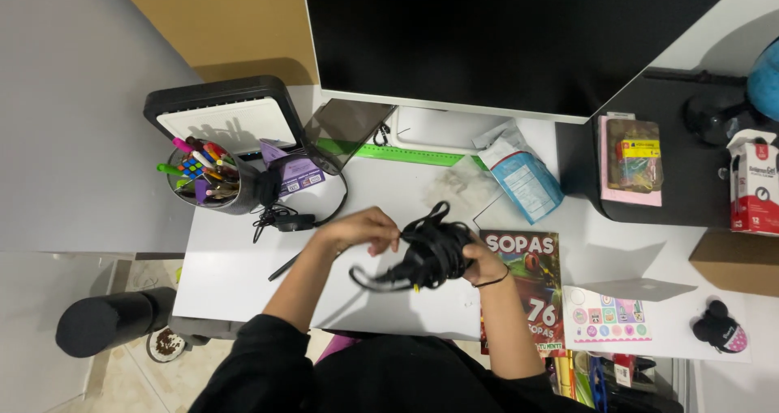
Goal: The person coils a black power cable and places it into a drawer. They then retrieve a small blue packet, open it, and place it in the drawer. Finally, they take a pink book from the drawer and wipe its cover with a white cloth.
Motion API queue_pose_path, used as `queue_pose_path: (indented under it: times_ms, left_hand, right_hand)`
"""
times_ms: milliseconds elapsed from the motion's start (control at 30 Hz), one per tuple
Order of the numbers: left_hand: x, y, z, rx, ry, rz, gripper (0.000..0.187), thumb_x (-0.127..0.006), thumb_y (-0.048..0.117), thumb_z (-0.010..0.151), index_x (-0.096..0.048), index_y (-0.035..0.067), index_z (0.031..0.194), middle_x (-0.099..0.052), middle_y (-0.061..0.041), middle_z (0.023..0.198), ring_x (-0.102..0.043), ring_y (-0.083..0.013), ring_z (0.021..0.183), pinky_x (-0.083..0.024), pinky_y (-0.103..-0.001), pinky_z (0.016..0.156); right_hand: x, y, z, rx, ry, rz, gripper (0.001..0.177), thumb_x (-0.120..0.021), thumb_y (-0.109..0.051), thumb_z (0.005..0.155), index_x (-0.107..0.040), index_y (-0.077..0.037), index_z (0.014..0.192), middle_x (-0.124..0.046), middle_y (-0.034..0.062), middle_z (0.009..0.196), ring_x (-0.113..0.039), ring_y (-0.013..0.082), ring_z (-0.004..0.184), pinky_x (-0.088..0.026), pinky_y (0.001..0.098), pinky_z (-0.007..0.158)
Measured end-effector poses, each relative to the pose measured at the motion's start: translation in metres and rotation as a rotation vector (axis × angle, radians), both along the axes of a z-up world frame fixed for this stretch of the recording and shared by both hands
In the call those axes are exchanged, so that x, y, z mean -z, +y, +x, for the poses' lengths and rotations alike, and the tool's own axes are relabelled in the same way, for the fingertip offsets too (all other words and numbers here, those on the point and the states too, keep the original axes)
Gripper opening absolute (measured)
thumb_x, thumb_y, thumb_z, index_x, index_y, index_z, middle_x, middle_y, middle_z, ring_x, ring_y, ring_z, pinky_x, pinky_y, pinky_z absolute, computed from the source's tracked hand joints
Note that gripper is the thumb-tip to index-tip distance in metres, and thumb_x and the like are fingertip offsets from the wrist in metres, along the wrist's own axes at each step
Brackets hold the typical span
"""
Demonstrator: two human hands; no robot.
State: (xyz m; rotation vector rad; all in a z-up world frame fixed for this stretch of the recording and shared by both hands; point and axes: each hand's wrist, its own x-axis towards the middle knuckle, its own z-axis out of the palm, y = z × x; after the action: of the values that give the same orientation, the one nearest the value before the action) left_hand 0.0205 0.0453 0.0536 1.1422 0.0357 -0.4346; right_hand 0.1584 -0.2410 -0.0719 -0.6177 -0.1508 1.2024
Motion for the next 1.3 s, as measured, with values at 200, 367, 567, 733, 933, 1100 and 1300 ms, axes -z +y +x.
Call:
queue_pose_path:
  times_ms: [200, 367, 567, 733, 933, 1100, 1300]
  left_hand:
    - [-0.026, -0.04, -0.002, -0.247, 0.199, 0.142, 0.036, -0.056, 0.014, 0.1, -0.058, 0.005, 0.065, -0.045, -0.004, 0.05, -0.04, -0.0087, 0.04, -0.031, -0.019, 0.037]
    - [0.015, -0.048, -0.01, -0.53, 0.159, 0.339, 0.04, -0.05, 0.033, 0.106, -0.068, 0.008, 0.081, -0.053, -0.008, 0.051, -0.048, -0.0142, 0.039, -0.04, -0.024, 0.036]
    - [0.018, -0.048, -0.046, -0.347, 0.099, 0.749, 0.027, -0.065, 0.033, 0.095, -0.072, 0.01, 0.082, -0.059, -0.006, 0.052, -0.055, -0.019, 0.05, -0.046, -0.03, 0.054]
    - [-0.035, -0.047, -0.063, -0.059, 0.049, 1.119, 0.022, -0.069, 0.032, 0.092, -0.075, 0.012, 0.092, -0.068, -0.011, 0.062, -0.07, -0.0328, 0.066, -0.054, -0.039, 0.065]
    - [-0.046, -0.067, -0.051, 0.055, -0.496, 1.526, 0.016, -0.06, 0.022, 0.088, -0.07, 0.013, 0.078, -0.063, -0.004, 0.071, -0.069, -0.0298, 0.064, -0.056, -0.042, 0.057]
    - [-0.079, -0.047, -0.025, -0.16, -0.763, 1.599, 0.006, -0.061, 0.021, 0.089, -0.065, 0.02, 0.084, -0.062, 0.001, 0.074, -0.07, -0.0222, 0.074, -0.057, -0.037, 0.058]
    - [-0.1, 0.002, 0.004, -0.308, -0.571, 1.179, 0.013, -0.082, 0.033, 0.08, -0.074, 0.022, 0.081, -0.069, 0.002, 0.078, -0.071, -0.0235, 0.078, -0.056, -0.035, 0.067]
  right_hand:
    - [-0.054, 0.031, -0.015, 0.282, 0.292, -0.144, 0.05, -0.075, -0.046, 0.074, -0.071, -0.014, 0.112, -0.076, 0.015, 0.106, -0.072, 0.0377, 0.093, -0.062, 0.0556, 0.07]
    - [-0.085, 0.055, -0.009, 0.446, 0.39, -0.159, 0.034, -0.074, -0.035, 0.085, -0.07, -0.011, 0.108, -0.075, 0.0167, 0.108, -0.073, 0.0384, 0.097, -0.063, 0.0548, 0.081]
    - [-0.096, 0.068, -0.008, 0.616, 0.607, -0.228, 0.039, -0.082, -0.027, 0.082, -0.067, -0.004, 0.109, -0.071, 0.0246, 0.112, -0.069, 0.0473, 0.105, -0.062, 0.0531, 0.09]
    - [-0.072, 0.067, -0.005, 0.74, 0.61, -0.314, 0.044, -0.084, -0.019, 0.084, -0.062, -0.002, 0.118, -0.067, 0.0234, 0.12, -0.064, 0.0458, 0.115, -0.06, 0.057, 0.097]
    - [-0.087, 0.086, -0.022, 0.744, 0.176, -0.654, 0.04, -0.083, -0.013, 0.082, -0.062, -0.007, 0.115, -0.07, 0.0143, 0.103, -0.071, 0.0356, 0.091, -0.064, 0.0578, 0.085]
    - [-0.092, 0.09, -0.025, 0.413, -0.448, -0.894, 0.055, -0.093, -0.01, 0.071, -0.067, -0.004, 0.118, -0.07, 0.018, 0.102, -0.072, 0.0375, 0.091, -0.065, 0.0507, 0.072]
    - [-0.092, 0.053, -0.023, 0.1, -0.699, -0.499, 0.036, -0.092, -0.006, 0.066, -0.076, -0.005, 0.099, -0.071, 0.0031, 0.084, -0.064, 0.0159, 0.078, -0.058, 0.0319, 0.069]
